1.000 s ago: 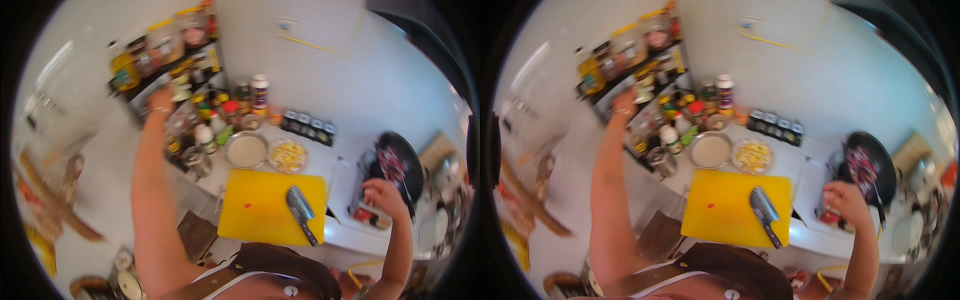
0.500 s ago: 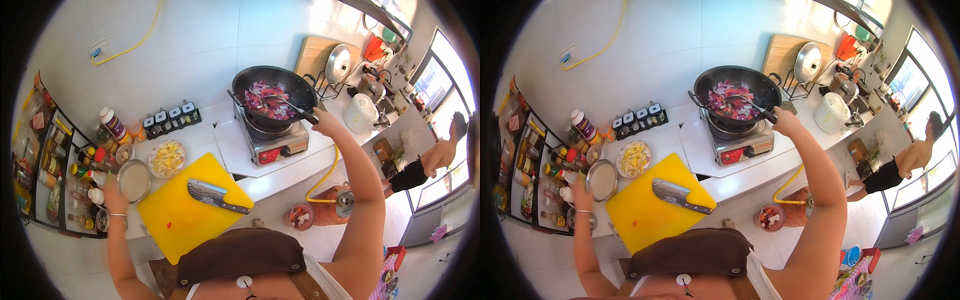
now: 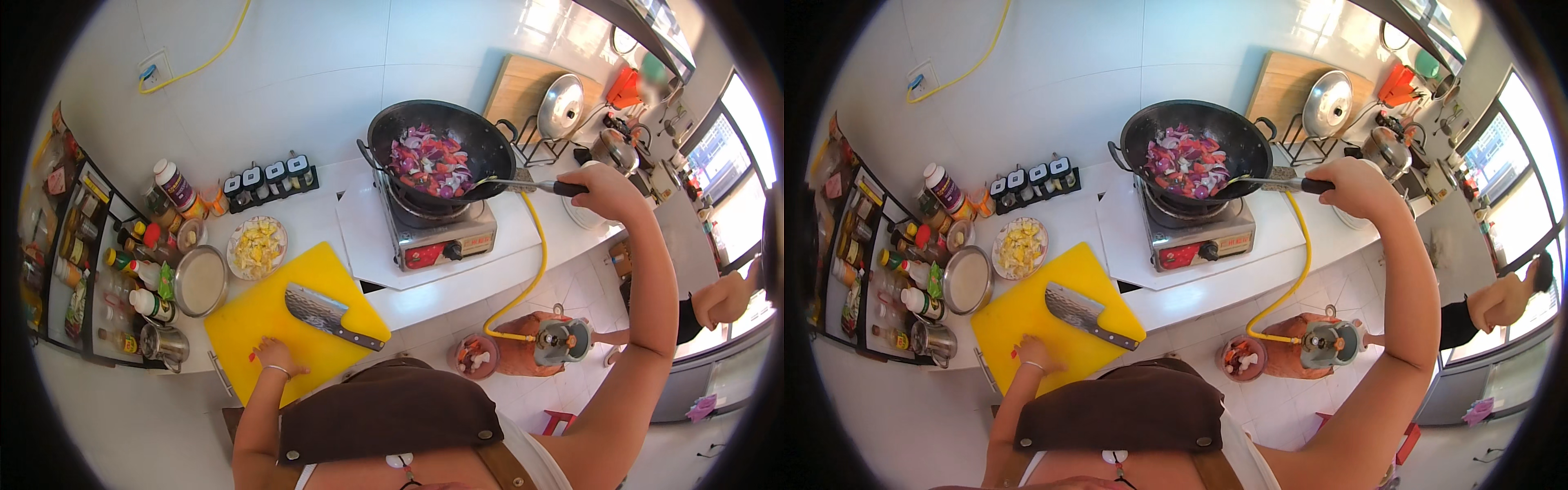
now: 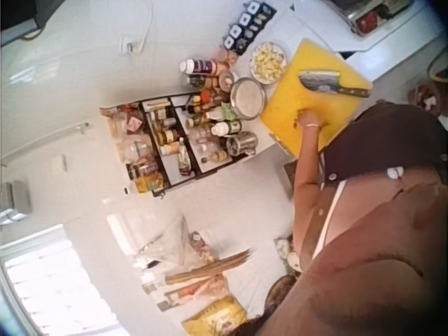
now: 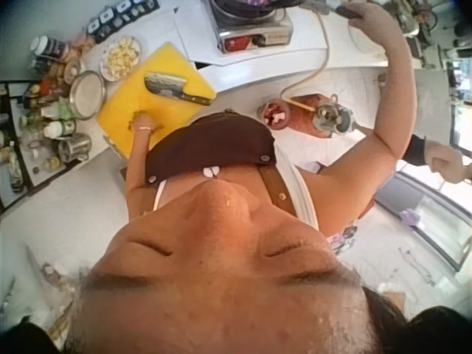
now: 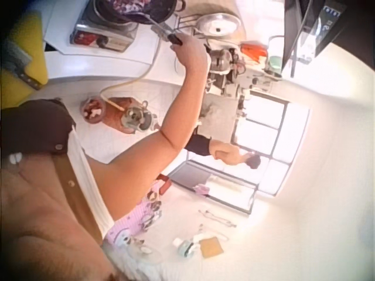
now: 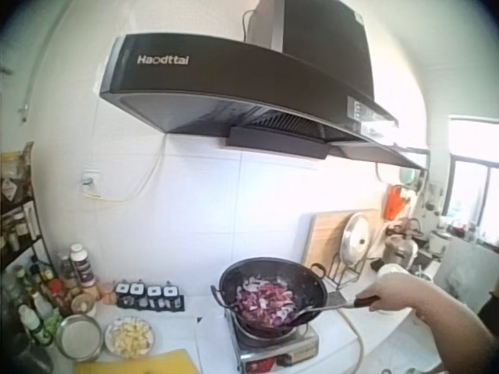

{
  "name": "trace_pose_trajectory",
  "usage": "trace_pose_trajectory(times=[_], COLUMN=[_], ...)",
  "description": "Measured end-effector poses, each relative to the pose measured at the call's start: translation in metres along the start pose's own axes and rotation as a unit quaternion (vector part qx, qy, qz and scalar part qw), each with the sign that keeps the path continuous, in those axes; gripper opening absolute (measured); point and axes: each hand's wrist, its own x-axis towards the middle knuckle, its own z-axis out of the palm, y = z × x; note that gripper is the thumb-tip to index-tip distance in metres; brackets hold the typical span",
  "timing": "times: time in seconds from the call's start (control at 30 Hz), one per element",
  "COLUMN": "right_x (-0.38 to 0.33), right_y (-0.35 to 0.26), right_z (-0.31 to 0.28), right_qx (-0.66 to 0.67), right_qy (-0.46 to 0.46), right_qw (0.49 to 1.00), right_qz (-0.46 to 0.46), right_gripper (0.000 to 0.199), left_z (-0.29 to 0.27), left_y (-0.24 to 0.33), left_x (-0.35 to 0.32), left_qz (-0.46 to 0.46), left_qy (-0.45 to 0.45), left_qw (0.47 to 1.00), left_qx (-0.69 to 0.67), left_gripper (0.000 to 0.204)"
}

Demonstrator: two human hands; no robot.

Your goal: The person stir-fries vegetables in a wok by hand and adds various seasonings including salt, soy sauce, and a liquid from a yellow bottle.

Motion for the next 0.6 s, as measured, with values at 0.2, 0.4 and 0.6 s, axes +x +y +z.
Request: trace_pose_trajectory(times=[0.2,0.4,0.6], right_x=[0.079,0.141,0.171], right_y=[-0.019,-0.014,-0.016], right_z=[0.056,0.052,0.074], right_qx=[0.008,0.056,0.000], right_qy=[0.065,0.165,0.167], right_qw=[0.996,0.984,0.986], right_qz=[-0.063,-0.022,-0.028], right_gripper=[0.034,0.032,0.029], left_z=[0.001,0.011,0.021], left_y=[0.007,0.003,0.001], left_x=[0.010,0.008,0.015], left_qz=[-0.009,-0.026,-0.012], left_qy=[-0.018,-0.021,-0.005], left_qw=[1.000,0.999,0.998], left_qx=[0.010,-0.035,-0.065], left_gripper=[0.133,0.138,0.137])
